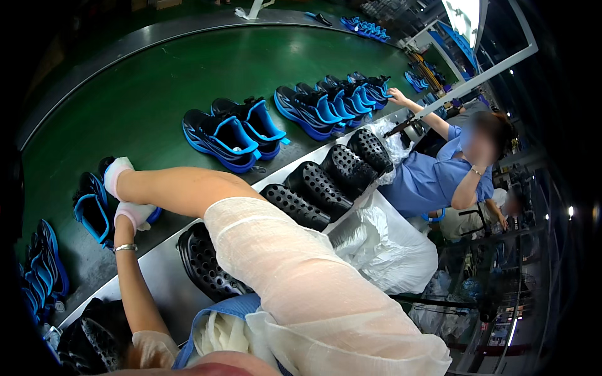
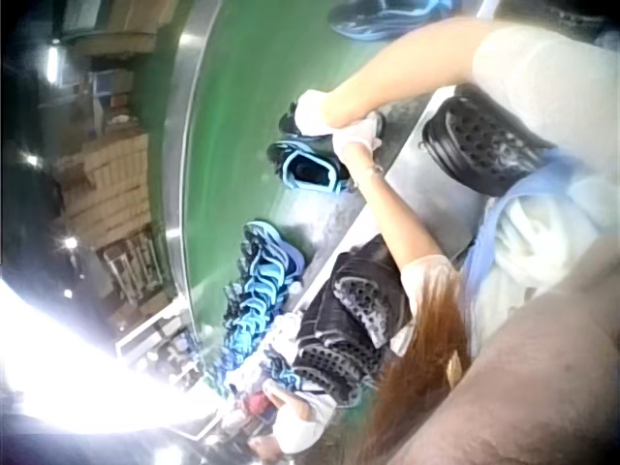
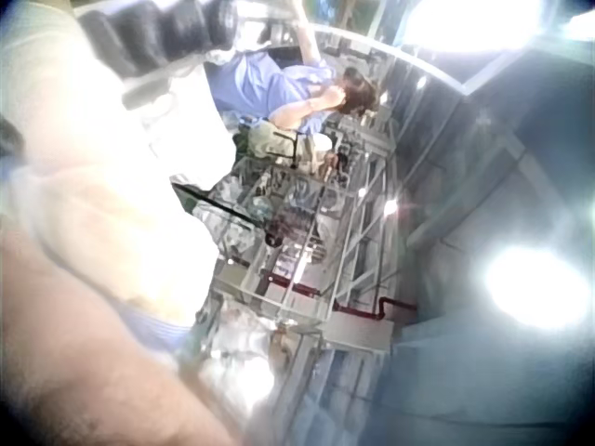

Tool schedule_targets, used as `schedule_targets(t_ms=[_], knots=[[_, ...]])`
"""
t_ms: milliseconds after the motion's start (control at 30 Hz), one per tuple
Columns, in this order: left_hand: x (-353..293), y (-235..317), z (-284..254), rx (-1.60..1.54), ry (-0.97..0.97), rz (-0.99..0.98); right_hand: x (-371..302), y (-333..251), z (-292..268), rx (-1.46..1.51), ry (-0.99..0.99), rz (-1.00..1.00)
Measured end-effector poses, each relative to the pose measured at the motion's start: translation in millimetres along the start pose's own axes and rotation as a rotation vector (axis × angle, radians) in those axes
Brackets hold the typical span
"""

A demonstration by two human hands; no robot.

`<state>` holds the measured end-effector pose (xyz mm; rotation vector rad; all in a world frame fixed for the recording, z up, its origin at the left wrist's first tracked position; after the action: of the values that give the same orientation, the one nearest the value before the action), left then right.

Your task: The person assembles shoes by repeatedly picking up a black shoe component and fitting it onto a blue and black shoe upper at a workbench.

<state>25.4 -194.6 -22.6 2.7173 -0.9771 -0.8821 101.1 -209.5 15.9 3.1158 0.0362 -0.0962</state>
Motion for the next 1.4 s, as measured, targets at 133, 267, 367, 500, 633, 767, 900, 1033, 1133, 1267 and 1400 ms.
schedule_targets(t_ms=[133, 267, 367, 500, 633, 767, 900, 1033, 1133, 1267, 1400], knots=[[-10.2, 11.3, -10.1, -0.17, 0.102, -0.031, -13.1, 15.8, -7.1, 0.077, -0.009, 0.015], [-16.2, -5.2, -13.8, -0.249, 0.176, -0.035, -53.7, 8.0, -39.2, 0.076, -0.182, -0.133], [-15.0, -11.8, -15.8, -0.301, 0.336, -0.019, -110.8, 23.2, -90.6, 0.147, -0.111, -0.134], [-13.8, -9.2, -30.0, -0.179, 0.394, 0.085, -207.4, 51.1, -152.1, 0.188, 0.078, -0.106], [-30.1, -16.4, -48.4, -0.037, 0.672, 0.014, -312.2, 81.6, -177.9, 0.292, 0.301, -0.083], [-51.6, -22.6, -55.9, 0.144, 0.827, -0.024, -374.5, 90.9, -182.7, 0.408, 0.327, 0.054], [-84.7, 7.9, -79.1, 0.221, 1.069, 0.099, -391.7, 63.2, -190.3, 0.395, 0.431, -0.088], [-102.3, 38.2, -87.8, 0.149, 1.129, 0.209, -380.5, 19.1, -176.2, 0.363, 0.398, -0.207], [-111.7, 44.5, -83.1, 0.126, 1.123, 0.251, -372.6, 8.2, -158.4, 0.273, 0.337, -0.202], [-116.3, 42.8, -74.5, -0.007, 1.085, 0.32, -367.0, 7.5, -144.2, 0.187, 0.314, -0.178], [-113.8, 52.5, -65.9, -0.145, 0.987, 0.349, -365.3, 10.3, -143.2, 0.206, 0.308, -0.201]])
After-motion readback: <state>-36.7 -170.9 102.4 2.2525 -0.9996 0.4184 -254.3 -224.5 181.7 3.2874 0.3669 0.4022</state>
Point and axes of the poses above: each hand's wrist, its own x-axis towards the middle knuckle, its own z-axis out of the palm, y = z × x, the point moved 9 cm from there along x, towards the middle knuckle, and after that the axes turned 10 degrees about y, right-handed, at the moved point
